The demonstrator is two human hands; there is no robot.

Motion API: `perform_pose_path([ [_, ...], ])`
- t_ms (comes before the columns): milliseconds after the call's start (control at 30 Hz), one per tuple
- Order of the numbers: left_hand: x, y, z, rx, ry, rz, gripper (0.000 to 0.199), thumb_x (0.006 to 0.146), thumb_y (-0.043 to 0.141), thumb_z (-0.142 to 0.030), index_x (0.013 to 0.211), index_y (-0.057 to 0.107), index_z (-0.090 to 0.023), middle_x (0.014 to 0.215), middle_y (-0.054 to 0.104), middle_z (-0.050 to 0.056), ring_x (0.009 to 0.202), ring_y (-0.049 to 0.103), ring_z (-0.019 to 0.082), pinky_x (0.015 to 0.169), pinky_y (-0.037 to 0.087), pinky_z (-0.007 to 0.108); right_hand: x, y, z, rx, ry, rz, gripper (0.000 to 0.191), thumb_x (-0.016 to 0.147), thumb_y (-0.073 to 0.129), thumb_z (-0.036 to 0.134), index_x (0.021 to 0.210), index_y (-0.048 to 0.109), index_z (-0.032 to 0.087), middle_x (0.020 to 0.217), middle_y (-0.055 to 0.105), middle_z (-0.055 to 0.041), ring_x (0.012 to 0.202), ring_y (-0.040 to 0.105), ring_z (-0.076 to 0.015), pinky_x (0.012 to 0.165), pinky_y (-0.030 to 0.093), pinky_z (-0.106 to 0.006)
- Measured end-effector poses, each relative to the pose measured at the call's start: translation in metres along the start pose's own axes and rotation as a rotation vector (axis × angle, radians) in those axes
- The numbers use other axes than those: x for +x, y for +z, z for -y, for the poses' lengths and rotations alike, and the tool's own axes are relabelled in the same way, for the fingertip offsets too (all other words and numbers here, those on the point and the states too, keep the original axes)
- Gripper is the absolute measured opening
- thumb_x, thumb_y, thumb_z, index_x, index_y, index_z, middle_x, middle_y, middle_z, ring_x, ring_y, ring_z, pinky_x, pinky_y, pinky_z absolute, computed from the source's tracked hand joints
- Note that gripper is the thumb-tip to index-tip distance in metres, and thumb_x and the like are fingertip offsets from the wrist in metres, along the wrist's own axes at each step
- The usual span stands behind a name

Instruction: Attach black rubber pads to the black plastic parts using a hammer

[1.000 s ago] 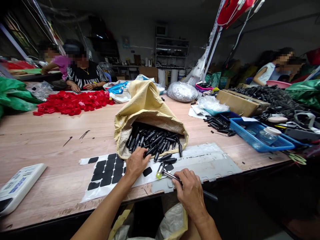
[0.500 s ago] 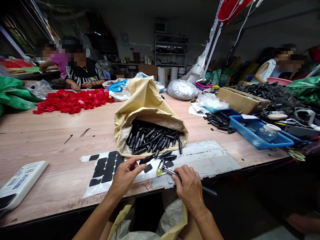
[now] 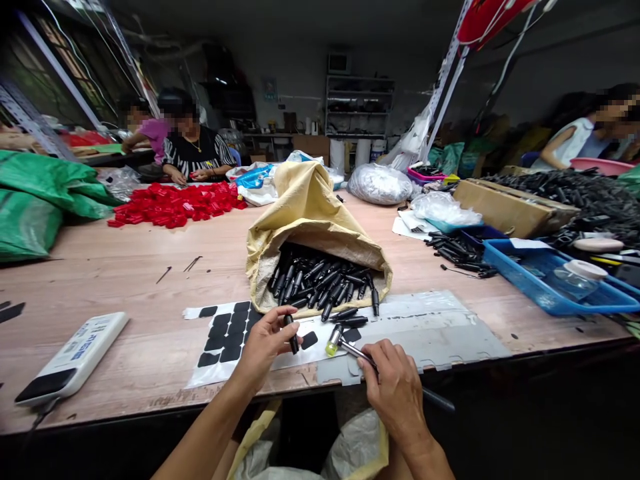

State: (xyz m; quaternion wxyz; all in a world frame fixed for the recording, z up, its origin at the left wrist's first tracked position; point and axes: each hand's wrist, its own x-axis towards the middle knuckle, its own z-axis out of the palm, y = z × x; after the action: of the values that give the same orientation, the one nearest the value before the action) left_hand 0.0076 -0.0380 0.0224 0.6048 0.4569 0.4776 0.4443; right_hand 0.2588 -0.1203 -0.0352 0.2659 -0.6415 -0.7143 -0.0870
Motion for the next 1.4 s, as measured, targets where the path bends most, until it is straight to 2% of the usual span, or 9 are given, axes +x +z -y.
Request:
perform_pose_path([
  [133,0.004,-0.004,0.008,0.56,0.226,0.015,0.059,0.079,0.066,-0.018,0.135,0.049,-0.027,0.092,0.062,-0.003,0.068,0.058,0.013,0.072,0.046,0.03,0.001,0.0,0.001,0.02,0.031,0.018,0.011,0.096,0.057,0.032,0.1,0.064,0.025,0.093,0.065,-0.0024,0.086,0.056,-0.0202,0.074,0.037,-0.033],
  [200,0.006,-0.004,0.011,0.73,0.286,0.025,0.046,0.077,0.065,-0.013,0.121,0.057,-0.025,0.093,0.066,-0.002,0.077,0.059,0.016,0.078,0.044,0.031,0.0,-0.001,0.002,0.05,0.052,0.025,0.012,0.097,0.055,0.032,0.099,0.063,0.025,0.093,0.065,-0.0027,0.087,0.056,-0.0205,0.075,0.038,-0.034],
  [300,0.009,-0.002,0.017,0.819,0.372,0.106,0.02,0.078,0.065,-0.011,0.094,0.066,-0.023,0.094,0.067,0.0,0.093,0.06,0.021,0.083,0.043,0.032,0.0,-0.003,0.004,0.116,0.069,0.004,0.013,0.099,0.052,0.033,0.099,0.062,0.024,0.094,0.065,-0.0029,0.087,0.057,-0.0205,0.077,0.04,-0.035],
  [467,0.013,-0.004,0.028,0.797,0.475,0.147,0.019,0.077,0.068,-0.011,0.092,0.07,-0.022,0.094,0.064,0.003,0.098,0.057,0.023,0.087,0.043,0.035,0.001,-0.01,0.016,0.248,0.076,-0.014,0.014,0.1,0.049,0.032,0.101,0.061,0.025,0.094,0.063,-0.0038,0.09,0.059,-0.0205,0.081,0.045,-0.034],
  [667,0.012,-0.01,0.031,0.758,0.46,0.116,0.03,0.073,0.07,-0.01,0.102,0.069,-0.021,0.094,0.063,0.004,0.095,0.056,0.024,0.085,0.045,0.036,0.006,-0.013,0.038,0.403,0.156,0.032,0.017,0.102,0.045,0.032,0.105,0.061,0.025,0.097,0.063,-0.0036,0.092,0.063,-0.0184,0.081,0.049,-0.03],
  [800,0.013,-0.009,0.035,0.695,0.404,0.091,0.042,0.071,0.069,-0.008,0.111,0.064,-0.021,0.09,0.061,0.001,0.091,0.056,0.022,0.084,0.045,0.035,0.008,-0.008,0.047,0.457,0.164,0.036,0.023,0.102,0.044,0.03,0.119,0.06,0.026,0.104,0.065,-0.0052,0.098,0.063,-0.0191,0.086,0.05,-0.031],
  [900,0.013,-0.007,0.038,0.663,0.369,0.076,0.05,0.069,0.07,-0.007,0.116,0.06,-0.022,0.089,0.059,0.0,0.089,0.056,0.02,0.083,0.046,0.033,0.011,-0.007,0.053,0.464,0.122,0.048,0.029,0.102,0.044,0.027,0.127,0.059,0.027,0.104,0.064,-0.0055,0.096,0.063,-0.0186,0.085,0.051,-0.03],
  [1167,0.012,-0.008,0.039,0.616,0.36,0.07,0.052,0.07,0.071,-0.009,0.119,0.058,-0.024,0.092,0.058,-0.001,0.089,0.058,0.019,0.084,0.046,0.033,0.012,-0.009,0.08,0.414,-0.003,0.01,0.039,0.101,0.044,0.02,0.137,0.058,0.03,0.09,0.058,-0.0035,0.08,0.06,-0.0148,0.074,0.05,-0.026],
  [1400,0.014,-0.008,0.043,0.607,0.379,0.052,0.051,0.07,0.073,-0.008,0.116,0.059,-0.024,0.09,0.059,-0.001,0.088,0.058,0.019,0.085,0.047,0.032,0.013,-0.01,0.07,0.369,0.027,0.004,0.039,0.101,0.044,0.019,0.135,0.06,0.029,0.089,0.058,-0.0033,0.079,0.061,-0.0146,0.072,0.05,-0.025],
])
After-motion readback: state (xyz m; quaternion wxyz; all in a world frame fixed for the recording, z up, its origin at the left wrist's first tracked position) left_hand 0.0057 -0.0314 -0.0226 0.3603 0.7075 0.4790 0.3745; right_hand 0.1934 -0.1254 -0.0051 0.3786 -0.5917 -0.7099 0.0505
